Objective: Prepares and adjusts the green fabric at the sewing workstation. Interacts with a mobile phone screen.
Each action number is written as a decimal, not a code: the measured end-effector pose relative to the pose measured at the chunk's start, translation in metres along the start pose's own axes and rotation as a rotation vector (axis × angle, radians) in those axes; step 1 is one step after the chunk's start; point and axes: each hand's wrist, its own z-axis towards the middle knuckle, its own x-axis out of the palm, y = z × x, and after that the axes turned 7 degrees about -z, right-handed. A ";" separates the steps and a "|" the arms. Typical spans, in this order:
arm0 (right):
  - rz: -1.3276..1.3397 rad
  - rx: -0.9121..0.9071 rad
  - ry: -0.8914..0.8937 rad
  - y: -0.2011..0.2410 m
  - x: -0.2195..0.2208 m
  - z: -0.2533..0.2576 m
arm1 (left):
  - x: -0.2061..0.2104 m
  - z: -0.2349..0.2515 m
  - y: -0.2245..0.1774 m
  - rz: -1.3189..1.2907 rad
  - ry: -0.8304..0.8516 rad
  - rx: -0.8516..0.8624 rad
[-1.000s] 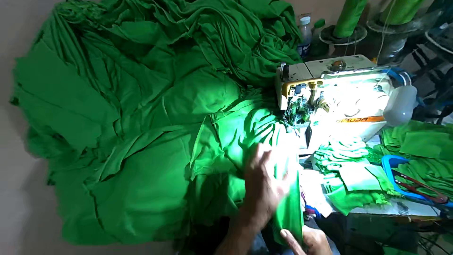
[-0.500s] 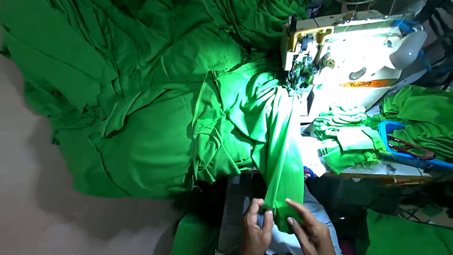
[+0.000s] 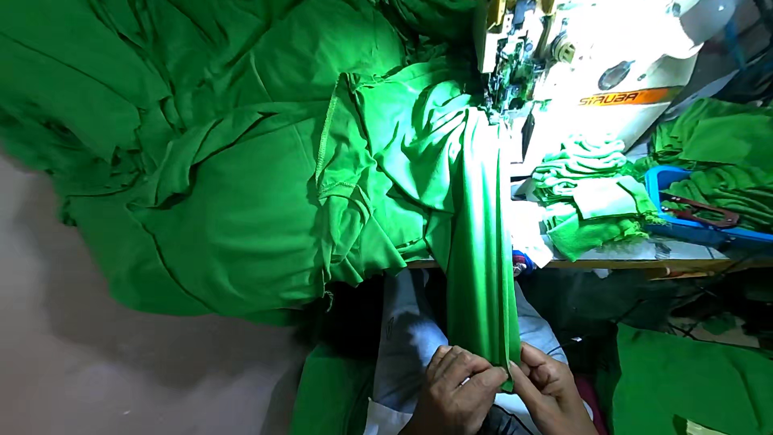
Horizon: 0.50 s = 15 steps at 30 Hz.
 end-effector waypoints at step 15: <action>-0.047 0.056 0.065 0.012 -0.002 0.011 | -0.008 0.002 -0.012 0.140 0.135 -0.012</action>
